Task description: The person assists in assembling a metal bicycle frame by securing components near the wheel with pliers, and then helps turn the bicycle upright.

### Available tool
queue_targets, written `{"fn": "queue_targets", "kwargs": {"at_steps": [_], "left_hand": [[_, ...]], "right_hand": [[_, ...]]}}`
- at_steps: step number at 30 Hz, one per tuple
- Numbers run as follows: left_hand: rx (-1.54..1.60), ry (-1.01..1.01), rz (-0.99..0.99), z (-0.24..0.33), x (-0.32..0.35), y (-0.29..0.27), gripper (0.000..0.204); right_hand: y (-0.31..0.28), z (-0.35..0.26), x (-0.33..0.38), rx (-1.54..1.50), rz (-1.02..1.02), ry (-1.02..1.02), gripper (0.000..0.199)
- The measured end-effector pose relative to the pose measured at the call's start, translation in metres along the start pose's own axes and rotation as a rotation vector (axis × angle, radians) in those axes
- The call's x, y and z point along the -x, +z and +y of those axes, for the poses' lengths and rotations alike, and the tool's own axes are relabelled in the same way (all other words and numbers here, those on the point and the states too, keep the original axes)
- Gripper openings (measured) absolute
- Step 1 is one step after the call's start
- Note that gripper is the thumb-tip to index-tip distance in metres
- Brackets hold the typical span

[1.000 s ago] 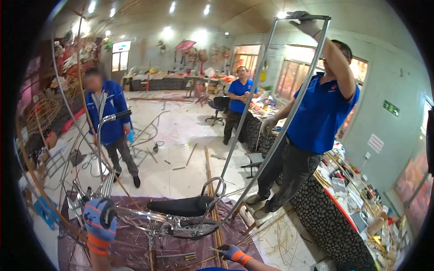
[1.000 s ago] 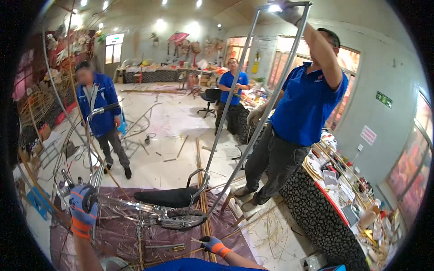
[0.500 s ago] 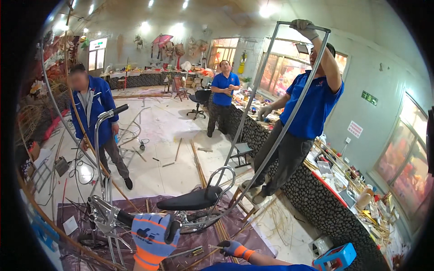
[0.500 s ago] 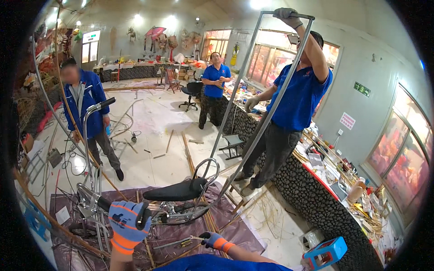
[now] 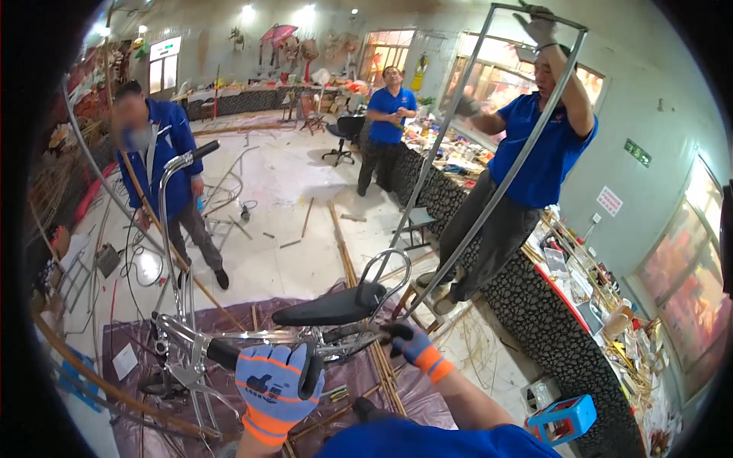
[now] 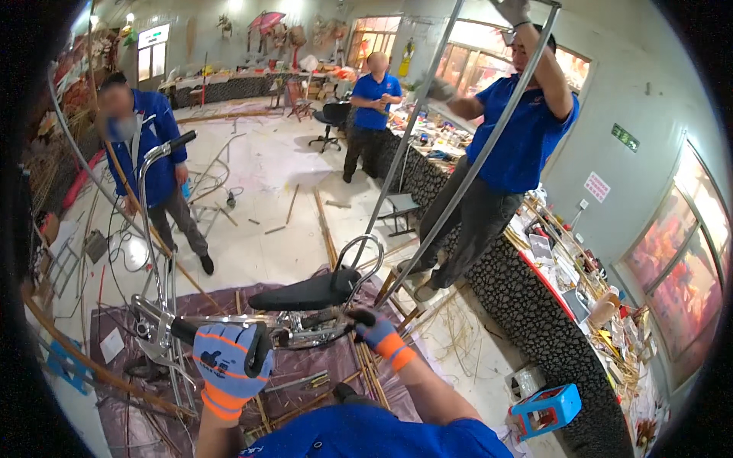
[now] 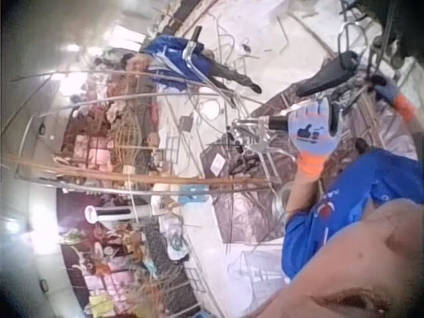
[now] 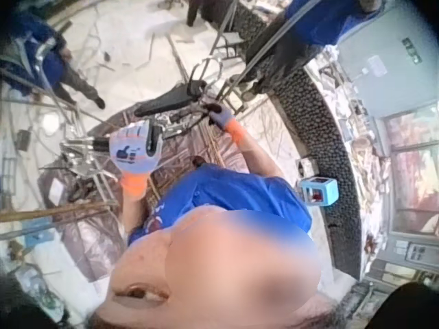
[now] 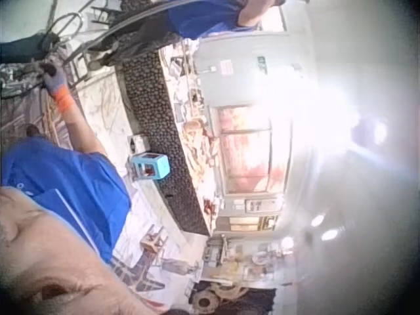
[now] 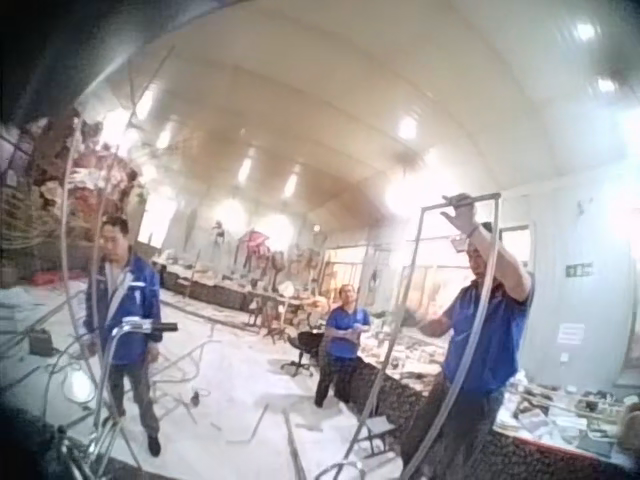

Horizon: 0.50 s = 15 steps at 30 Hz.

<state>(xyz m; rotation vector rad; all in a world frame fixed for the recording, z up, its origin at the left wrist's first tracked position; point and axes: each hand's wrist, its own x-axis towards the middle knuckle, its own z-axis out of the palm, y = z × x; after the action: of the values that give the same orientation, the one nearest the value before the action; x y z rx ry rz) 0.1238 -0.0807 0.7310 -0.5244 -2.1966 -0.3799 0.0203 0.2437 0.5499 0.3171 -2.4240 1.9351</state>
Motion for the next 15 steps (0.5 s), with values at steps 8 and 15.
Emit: {"fn": "queue_targets", "kwargs": {"at_steps": [8, 15], "left_hand": [[-0.136, -0.109, -0.09, 0.023, -0.016, 0.0, 0.025], [-0.211, -0.24, -0.173, 0.032, -0.01, 0.01, 0.023]], "right_hand": [[-0.025, -0.068, -0.078, -0.09, -0.014, 0.012, 0.037], [-0.042, -0.034, -0.098, -0.142, -0.174, -0.042, 0.033]]}}
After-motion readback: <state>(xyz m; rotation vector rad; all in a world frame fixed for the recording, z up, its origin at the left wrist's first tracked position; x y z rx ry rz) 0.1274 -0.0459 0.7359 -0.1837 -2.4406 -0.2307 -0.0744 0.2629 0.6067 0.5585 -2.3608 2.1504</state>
